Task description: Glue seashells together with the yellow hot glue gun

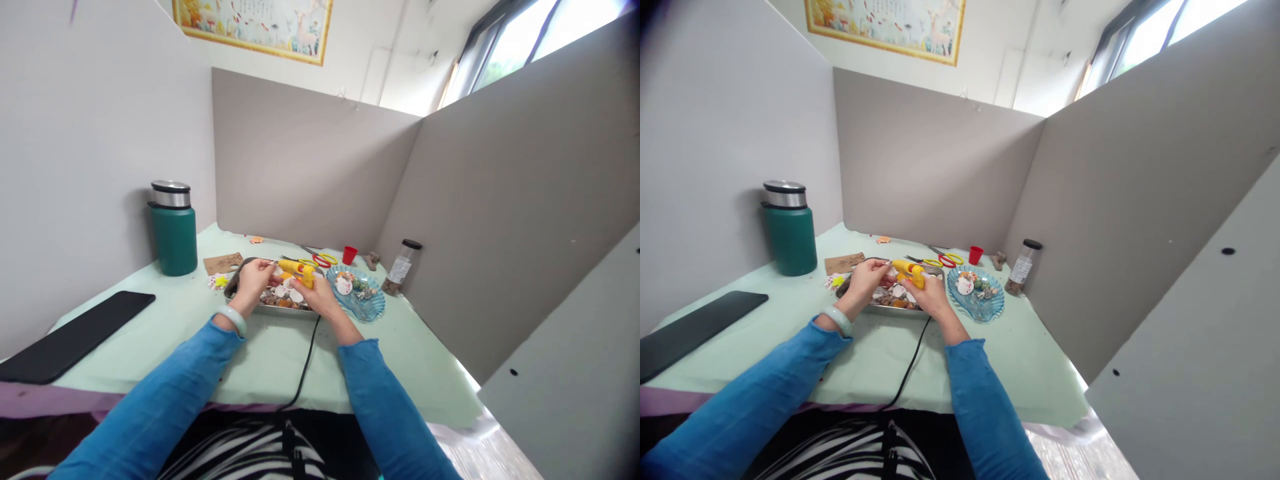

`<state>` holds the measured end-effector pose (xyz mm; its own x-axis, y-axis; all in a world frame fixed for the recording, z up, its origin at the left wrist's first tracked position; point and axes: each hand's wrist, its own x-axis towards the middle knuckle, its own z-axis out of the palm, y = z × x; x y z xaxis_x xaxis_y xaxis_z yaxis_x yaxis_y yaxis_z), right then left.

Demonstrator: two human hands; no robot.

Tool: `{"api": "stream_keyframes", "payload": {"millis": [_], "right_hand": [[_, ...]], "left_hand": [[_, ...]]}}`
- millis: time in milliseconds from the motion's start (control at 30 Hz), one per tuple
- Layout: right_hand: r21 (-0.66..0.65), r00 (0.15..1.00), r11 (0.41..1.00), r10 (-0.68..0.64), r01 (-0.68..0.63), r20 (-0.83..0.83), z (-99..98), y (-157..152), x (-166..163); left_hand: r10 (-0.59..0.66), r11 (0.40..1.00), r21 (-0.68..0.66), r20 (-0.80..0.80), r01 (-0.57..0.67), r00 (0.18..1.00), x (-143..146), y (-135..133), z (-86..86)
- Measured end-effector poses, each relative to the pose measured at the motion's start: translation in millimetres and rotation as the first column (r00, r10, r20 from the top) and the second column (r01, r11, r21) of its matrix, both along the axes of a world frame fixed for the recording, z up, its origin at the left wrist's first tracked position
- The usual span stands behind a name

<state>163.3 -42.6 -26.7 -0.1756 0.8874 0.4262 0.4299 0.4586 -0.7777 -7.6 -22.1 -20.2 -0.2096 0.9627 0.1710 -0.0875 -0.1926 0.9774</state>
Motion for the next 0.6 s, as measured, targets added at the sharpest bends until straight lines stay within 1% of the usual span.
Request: {"api": "stream_keyframes", "payload": {"millis": [200, 400, 600], "right_hand": [[0.023, 1.0, 1.0, -0.007, 0.008, -0.026, 0.6, -1.1, -0.3], [0.014, 1.0, 1.0, -0.017, 0.017, -0.002, -0.1, -0.4, 0.2], [-0.005, 1.0, 1.0, -0.008, 0.008, -0.023, 0.1, -0.9, -0.1]], "left_hand": [[0.006, 1.0, -0.007, -0.002, -0.006, 1.0, 0.2, 0.1, 0.6], [0.001, 0.999, 0.032, -0.023, 0.0, 1.0, -1.3, 3.4, -3.3], [0.04, 0.999, 0.038, -0.029, -0.039, 0.999, 0.1, 0.6, 0.2]]}}
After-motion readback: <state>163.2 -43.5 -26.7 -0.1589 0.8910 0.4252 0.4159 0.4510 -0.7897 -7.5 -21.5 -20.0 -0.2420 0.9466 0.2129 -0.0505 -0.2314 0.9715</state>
